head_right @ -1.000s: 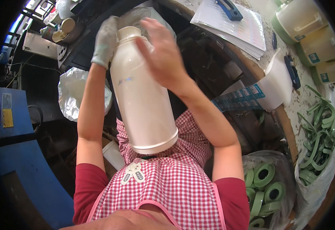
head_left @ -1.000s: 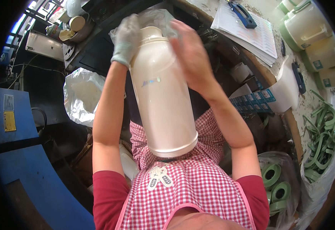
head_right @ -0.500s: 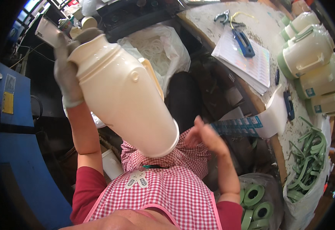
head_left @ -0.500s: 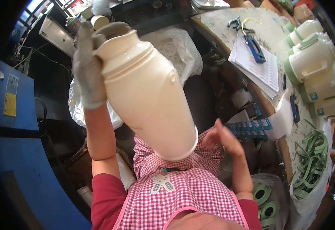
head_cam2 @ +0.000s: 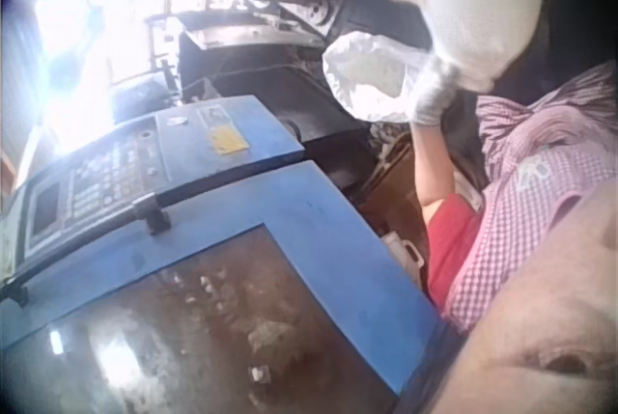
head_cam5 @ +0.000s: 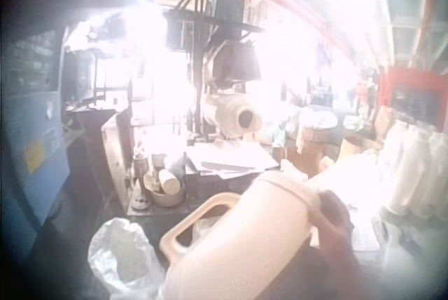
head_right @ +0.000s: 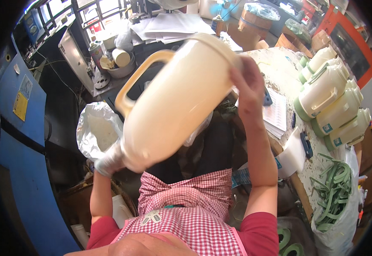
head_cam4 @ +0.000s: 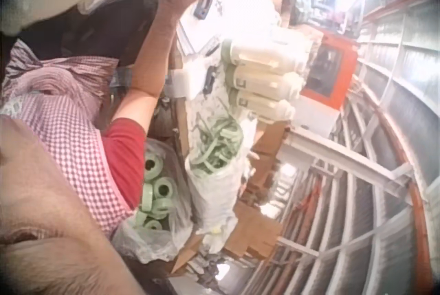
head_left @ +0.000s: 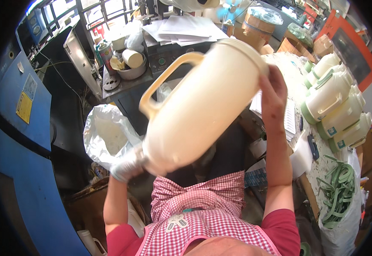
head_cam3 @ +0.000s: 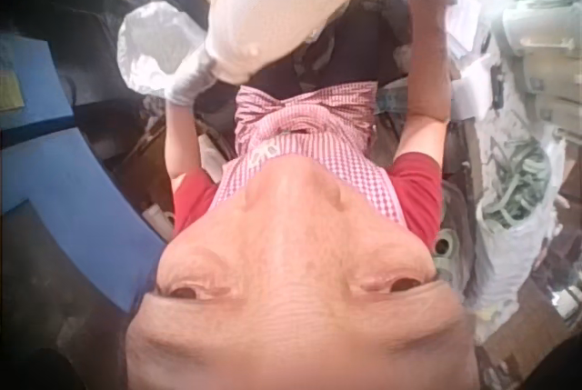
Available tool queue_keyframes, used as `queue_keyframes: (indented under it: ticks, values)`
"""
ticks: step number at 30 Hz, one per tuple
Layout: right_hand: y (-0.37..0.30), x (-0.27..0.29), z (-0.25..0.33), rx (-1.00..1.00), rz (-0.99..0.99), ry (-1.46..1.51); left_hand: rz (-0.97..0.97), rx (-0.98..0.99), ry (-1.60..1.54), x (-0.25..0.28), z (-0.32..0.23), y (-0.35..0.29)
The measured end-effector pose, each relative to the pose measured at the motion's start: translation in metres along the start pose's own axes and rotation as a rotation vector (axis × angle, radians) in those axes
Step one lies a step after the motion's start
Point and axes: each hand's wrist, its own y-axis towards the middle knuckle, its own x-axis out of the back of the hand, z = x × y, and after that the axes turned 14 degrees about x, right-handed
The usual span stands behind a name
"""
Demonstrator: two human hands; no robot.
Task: The person repeatedly assembles white plastic containers by attaching green lids and applying blue labels. The person handles each container one at a time, secures the lid, and affixes a label before placing the finished unit aside.
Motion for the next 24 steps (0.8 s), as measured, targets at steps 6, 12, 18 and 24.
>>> queue_keyframes:
  ticks: [6, 12, 18, 24]
  values:
    - [0.135, -0.099, -0.05, 0.345, 0.411, -0.312, 0.116, 0.022, -0.066, -0.024, 0.038, 0.005]
    - [0.241, -0.109, -0.127, 0.974, 0.391, -1.07, 0.099, -0.188, -0.384, -0.033, -0.012, 0.024]
    - [0.117, -0.007, 0.012, 0.912, 0.292, -1.114, -0.077, -0.223, -0.318, -0.048, -0.057, 0.033]
    - [0.002, 0.115, 0.181, 0.604, -0.369, -0.656, -0.001, -0.244, -0.328, -0.081, -0.116, 0.066]
